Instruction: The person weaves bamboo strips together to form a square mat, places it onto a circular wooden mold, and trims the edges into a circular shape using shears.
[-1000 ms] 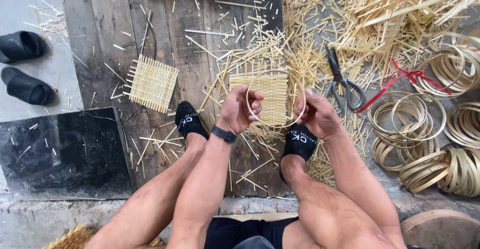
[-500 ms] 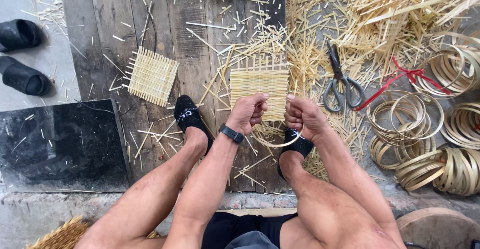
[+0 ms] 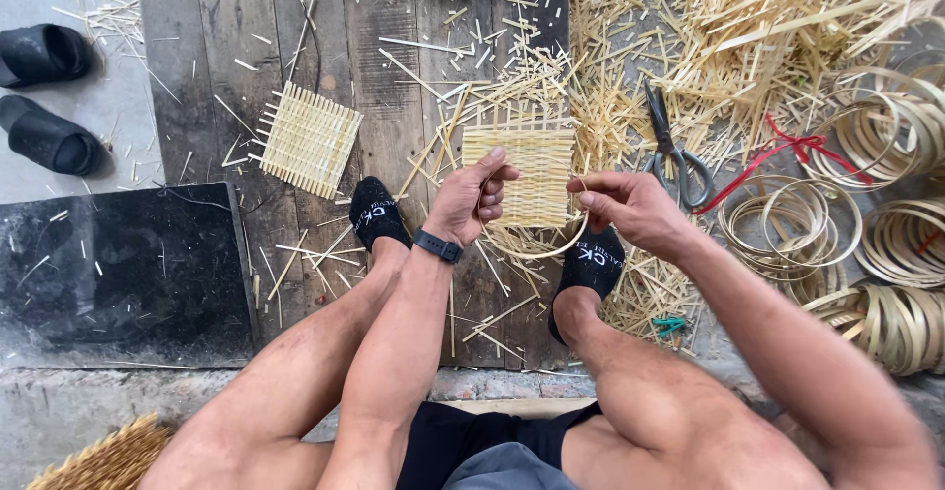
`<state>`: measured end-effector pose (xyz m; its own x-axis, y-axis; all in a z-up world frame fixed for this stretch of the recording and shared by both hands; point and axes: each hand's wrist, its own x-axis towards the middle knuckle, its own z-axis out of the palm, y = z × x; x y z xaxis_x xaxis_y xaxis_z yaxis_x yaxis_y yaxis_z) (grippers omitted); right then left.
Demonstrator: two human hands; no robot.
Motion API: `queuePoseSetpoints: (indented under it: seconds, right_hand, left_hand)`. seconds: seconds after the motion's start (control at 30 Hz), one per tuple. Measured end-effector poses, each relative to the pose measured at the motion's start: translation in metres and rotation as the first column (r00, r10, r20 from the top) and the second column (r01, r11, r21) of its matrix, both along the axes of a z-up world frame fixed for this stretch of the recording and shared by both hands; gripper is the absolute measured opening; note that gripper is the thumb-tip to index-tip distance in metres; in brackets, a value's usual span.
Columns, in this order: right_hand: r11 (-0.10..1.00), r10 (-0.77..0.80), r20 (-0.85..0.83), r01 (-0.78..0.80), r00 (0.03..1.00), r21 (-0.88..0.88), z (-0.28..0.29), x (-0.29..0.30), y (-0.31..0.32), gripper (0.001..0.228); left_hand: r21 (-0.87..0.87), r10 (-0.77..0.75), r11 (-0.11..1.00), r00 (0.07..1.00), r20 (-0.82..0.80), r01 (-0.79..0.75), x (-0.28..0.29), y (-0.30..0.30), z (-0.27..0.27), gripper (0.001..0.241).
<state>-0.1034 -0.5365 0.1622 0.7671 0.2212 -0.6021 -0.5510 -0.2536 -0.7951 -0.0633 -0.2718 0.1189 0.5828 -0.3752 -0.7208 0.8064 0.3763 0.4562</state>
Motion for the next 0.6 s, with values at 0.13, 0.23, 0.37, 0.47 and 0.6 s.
queuePoseSetpoints:
  seconds: [0.13,0.23,0.37,0.47,0.6]
  right_hand:
    - [0.979,0.067,-0.019,-0.069,0.998,-0.19,0.026,0.01,0.002,0.029]
    - [0.969,0.084,-0.061,-0.096,0.995,-0.23,0.032,0.013,0.013,0.028]
    - [0.953,0.135,0.016,-0.125,0.991,-0.277,0.007,0.025,0.028,0.028]
    - [0.979,0.043,0.026,-0.037,0.999,-0.199,-0.024,0.033,0.033,0.026]
    - [0.932,-0.253,-0.014,0.24,0.967,-0.271,-0.06,0.033,0.04,0.022]
  left_hand:
    - [-0.022,0.082,0.996,0.996,0.022,-0.082,-0.006,0.006,0.009,0.03]
    - [-0.105,0.156,0.982,0.988,-0.013,-0.157,-0.009,0.01,-0.007,0.029]
    - [-0.195,0.333,0.919,0.94,-0.077,-0.342,-0.001,0.011,-0.037,0.029]
    - [-0.129,0.35,0.927,0.936,-0.045,-0.353,-0.001,0.014,-0.043,0.024]
    - [0.27,0.25,0.916,0.948,0.197,-0.298,-0.001,0.014,-0.062,0.021]
